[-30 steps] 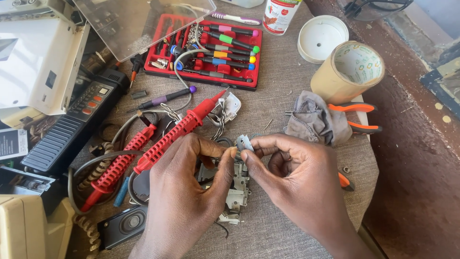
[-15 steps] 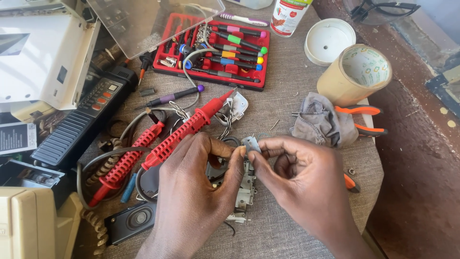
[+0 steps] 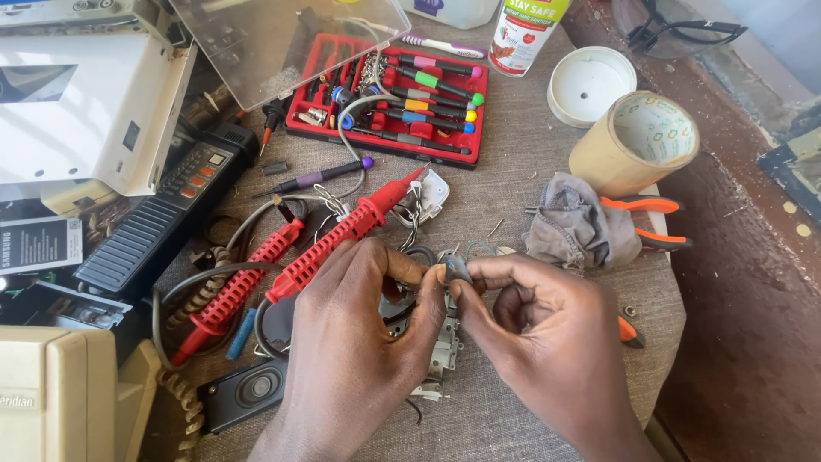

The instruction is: The person uses pliers to strip and adjust wires on a small electronic component. They then use a soldering iron to solder connections on the component while holding it with their other hand.

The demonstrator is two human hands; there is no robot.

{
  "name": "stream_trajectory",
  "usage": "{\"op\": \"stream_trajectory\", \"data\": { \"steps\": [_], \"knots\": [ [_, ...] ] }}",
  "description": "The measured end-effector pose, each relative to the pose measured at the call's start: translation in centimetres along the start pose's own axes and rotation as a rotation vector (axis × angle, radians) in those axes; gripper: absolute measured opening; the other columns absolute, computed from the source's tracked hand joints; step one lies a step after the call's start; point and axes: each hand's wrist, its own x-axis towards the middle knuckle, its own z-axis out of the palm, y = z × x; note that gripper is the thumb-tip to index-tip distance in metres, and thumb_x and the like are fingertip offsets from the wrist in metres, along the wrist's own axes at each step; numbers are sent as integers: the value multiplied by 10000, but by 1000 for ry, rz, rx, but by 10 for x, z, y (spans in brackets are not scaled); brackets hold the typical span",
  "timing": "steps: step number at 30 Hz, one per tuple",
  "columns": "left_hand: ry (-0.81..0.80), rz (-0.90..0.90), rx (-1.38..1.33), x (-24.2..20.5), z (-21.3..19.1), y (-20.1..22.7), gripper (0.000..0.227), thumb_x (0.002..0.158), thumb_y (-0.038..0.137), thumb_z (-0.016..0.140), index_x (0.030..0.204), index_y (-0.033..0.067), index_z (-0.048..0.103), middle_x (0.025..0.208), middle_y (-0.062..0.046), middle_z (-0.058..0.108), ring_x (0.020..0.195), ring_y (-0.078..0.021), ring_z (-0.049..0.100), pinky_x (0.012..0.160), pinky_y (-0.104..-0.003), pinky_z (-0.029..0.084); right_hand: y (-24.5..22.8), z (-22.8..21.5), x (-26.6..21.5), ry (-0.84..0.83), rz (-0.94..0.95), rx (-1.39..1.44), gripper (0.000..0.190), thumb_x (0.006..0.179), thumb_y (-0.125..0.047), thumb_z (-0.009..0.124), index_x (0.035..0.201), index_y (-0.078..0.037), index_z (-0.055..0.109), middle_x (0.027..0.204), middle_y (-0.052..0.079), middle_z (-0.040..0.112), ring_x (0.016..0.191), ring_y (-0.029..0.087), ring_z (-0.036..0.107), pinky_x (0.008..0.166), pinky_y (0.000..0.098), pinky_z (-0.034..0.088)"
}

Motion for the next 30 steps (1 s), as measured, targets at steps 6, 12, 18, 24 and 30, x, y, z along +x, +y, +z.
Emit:
{"op": "stream_trajectory", "data": {
  "steps": [6,12,18,24,30],
  "knots": [
    [-98,-68,-24,-3,4,1,250,935,196,713,759,118,552,674,-5,586,605,-173,566,567,-340,443,-2,-3,11,-19,18,-80,142,824,-140,813,931,-46,810,720,-24,765,564,-7,564,489,161,490],
    [-75,-101,-89,0,0,-1,197,910,126,698,771,91,563,690,-8,641,624,-147,619,580,-305,497,-2,-2,7,-58,-28,-59,90,853,-123,785,902,-48,787,685,-38,715,530,0,486,449,176,425],
    [-101,-81,-83,0,-1,-4,210,918,134,717,780,103,562,684,6,609,579,-131,553,556,-297,457,3,-3,0,-14,-3,-55,95,832,-111,803,890,-36,802,666,-17,721,522,7,500,444,179,424],
    [-129,-155,-145,0,-2,-4,165,914,141,702,803,100,588,743,-9,647,650,-117,648,586,-256,569,-2,1,15,-36,-40,-141,135,837,-180,808,908,-66,798,687,-52,730,518,-2,493,455,185,449],
    [-99,-75,-78,-2,1,-10,141,924,124,705,850,68,598,762,-36,670,669,-169,642,618,-306,517,5,-10,-9,-48,21,-82,59,815,-113,819,849,-66,810,525,-42,576,476,14,424,420,205,357]
  ]
}}
